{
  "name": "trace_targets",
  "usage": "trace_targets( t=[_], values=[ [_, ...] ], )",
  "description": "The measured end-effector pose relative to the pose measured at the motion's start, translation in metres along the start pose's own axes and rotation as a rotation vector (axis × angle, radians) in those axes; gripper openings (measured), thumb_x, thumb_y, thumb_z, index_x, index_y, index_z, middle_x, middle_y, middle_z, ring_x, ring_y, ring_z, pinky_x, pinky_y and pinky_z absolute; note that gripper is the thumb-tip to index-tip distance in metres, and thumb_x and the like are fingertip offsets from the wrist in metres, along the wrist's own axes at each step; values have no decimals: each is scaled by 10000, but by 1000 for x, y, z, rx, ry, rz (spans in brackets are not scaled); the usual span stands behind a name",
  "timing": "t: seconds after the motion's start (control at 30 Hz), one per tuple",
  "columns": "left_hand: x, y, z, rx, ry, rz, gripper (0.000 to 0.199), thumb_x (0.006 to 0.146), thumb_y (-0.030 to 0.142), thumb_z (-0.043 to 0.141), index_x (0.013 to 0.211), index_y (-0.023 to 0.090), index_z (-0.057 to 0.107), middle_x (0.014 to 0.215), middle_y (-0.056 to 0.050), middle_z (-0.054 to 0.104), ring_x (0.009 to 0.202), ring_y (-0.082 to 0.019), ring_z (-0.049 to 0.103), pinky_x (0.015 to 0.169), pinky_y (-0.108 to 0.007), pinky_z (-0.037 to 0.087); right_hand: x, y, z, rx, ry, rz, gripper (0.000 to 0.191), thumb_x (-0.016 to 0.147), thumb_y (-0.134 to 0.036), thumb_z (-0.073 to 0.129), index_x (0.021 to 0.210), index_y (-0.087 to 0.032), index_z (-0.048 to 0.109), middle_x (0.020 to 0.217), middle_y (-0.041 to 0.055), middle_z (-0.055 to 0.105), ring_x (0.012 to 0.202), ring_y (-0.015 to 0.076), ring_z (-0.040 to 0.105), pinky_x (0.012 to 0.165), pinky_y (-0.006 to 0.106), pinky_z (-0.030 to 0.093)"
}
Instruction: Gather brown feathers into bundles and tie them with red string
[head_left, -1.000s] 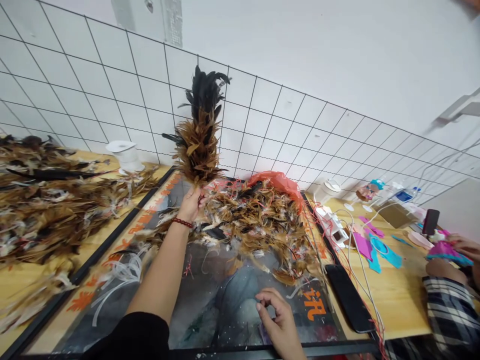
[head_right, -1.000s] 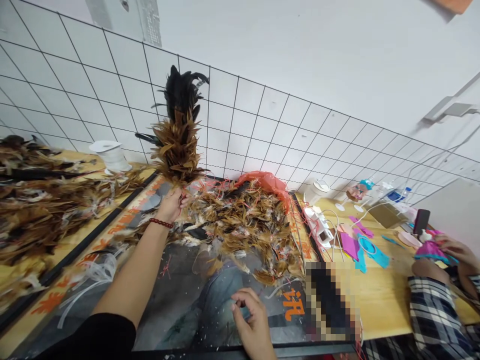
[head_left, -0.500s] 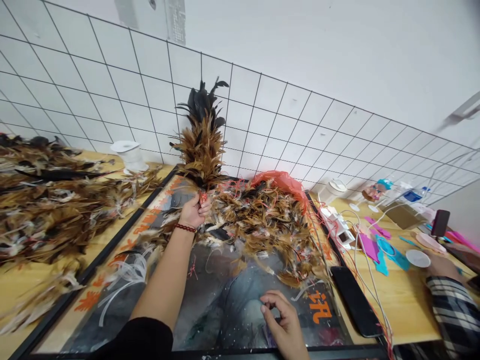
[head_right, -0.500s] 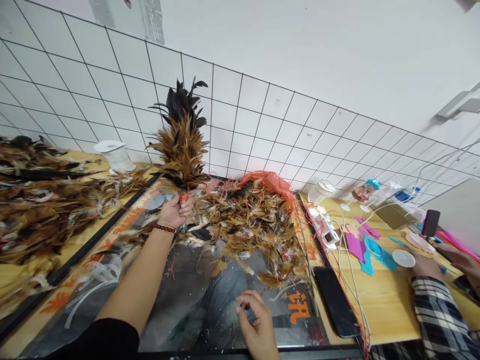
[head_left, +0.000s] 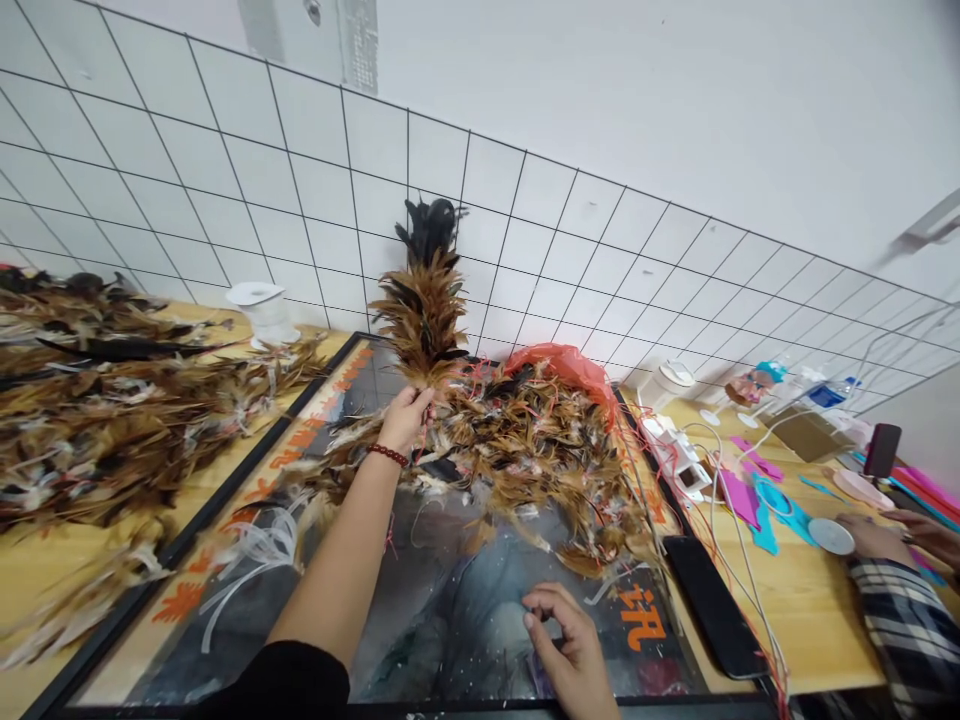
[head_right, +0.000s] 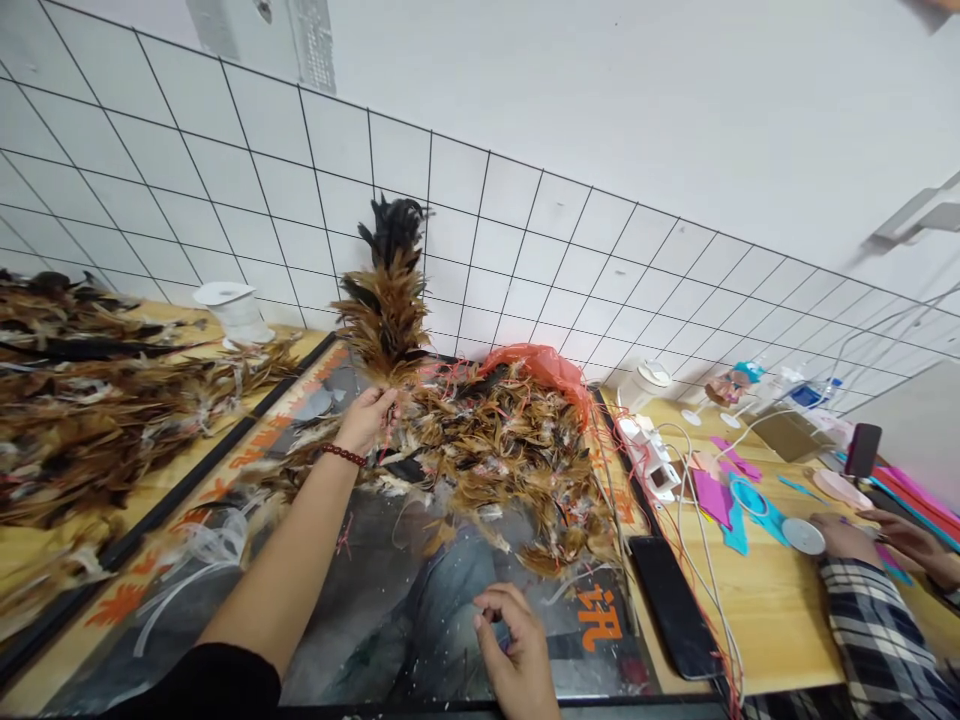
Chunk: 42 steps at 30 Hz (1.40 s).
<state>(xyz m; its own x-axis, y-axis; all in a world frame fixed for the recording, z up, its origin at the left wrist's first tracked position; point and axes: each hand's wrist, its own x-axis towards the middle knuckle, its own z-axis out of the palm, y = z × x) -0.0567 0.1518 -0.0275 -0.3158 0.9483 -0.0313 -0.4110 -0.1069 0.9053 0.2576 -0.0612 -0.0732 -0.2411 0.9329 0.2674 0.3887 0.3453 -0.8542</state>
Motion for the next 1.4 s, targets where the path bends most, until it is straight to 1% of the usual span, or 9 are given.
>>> trace_targets(
  t=[0.13, 0.37, 0.53, 0.77, 0.87, 0.97, 1.1, 1.23, 1.4],
  values=[
    [11, -10, -4, 40, 136, 108, 361, 603, 281, 805, 759, 193, 491, 615, 46, 542, 492, -96, 512, 441, -198, 355, 1, -1, -1, 2, -4, 8, 130, 907, -268, 589, 916, -198, 698, 883, 56, 654, 742, 137, 640, 704, 209, 515],
    [18, -9, -7, 8, 251, 234, 412, 538, 195, 770, 797, 212, 449, 686, 52, 529, 601, -95, 530, 525, -192, 387, 1, -1, 0, -9, -7, 8, 140, 909, -272, 588, 915, -194, 705, 869, 55, 659, 741, 137, 639, 704, 210, 518],
    [20, -10, -7, -1, 245, 252, 453, 512, 275, 805, 804, 212, 465, 687, 39, 545, 585, -113, 532, 517, -215, 390, 2, -1, -1, -20, 1, 14, 145, 903, -268, 595, 933, -192, 714, 857, 54, 661, 741, 142, 641, 702, 217, 522],
    [15, -8, -9, 7, 296, 290, 442, 507, 234, 803, 781, 216, 457, 669, 67, 497, 621, -97, 492, 590, -201, 398, 0, -4, 0, -30, 5, 8, 153, 901, -283, 588, 889, -195, 712, 862, 64, 675, 735, 156, 648, 691, 237, 534],
    [13, -6, -10, 28, 261, 269, 431, 495, 235, 811, 771, 207, 480, 667, 58, 512, 624, -105, 495, 589, -207, 394, 14, -25, -15, -42, -109, -40, 145, 899, -262, 587, 930, -213, 720, 848, 57, 685, 765, 171, 657, 711, 254, 538],
    [11, -5, -9, 45, 214, 240, 440, 471, 235, 829, 765, 200, 502, 652, 54, 525, 607, -105, 490, 579, -209, 390, 58, -64, -43, -95, -250, -176, 296, 908, -213, 572, 1184, -264, 667, 966, 60, 693, 873, 191, 656, 803, 307, 530],
    [9, -4, -6, 41, 167, 201, 433, 475, 233, 823, 749, 204, 489, 622, 54, 529, 585, -116, 508, 550, -213, 383, 158, -118, -63, -147, -150, -414, 464, 917, -187, 530, 1373, -274, 534, 1030, 54, 666, 902, 178, 621, 851, 330, 502],
    [9, -2, -8, 34, 150, 191, 422, 471, 214, 812, 720, 205, 471, 584, 63, 509, 553, -113, 503, 528, -209, 373, 252, -143, -46, -105, -30, -413, 472, 893, -206, 536, 1365, -211, 532, 883, 12, 624, 624, 103, 519, 660, 256, 470],
    [8, 1, -8, 35, 122, 205, 424, 437, 203, 818, 697, 201, 483, 596, 54, 538, 563, -110, 498, 531, -208, 379, 313, -157, -18, -108, -4, -424, 480, 884, -161, 500, 1357, -231, 539, 809, -24, 594, 542, 76, 418, 650, 243, 441]
  ],
)
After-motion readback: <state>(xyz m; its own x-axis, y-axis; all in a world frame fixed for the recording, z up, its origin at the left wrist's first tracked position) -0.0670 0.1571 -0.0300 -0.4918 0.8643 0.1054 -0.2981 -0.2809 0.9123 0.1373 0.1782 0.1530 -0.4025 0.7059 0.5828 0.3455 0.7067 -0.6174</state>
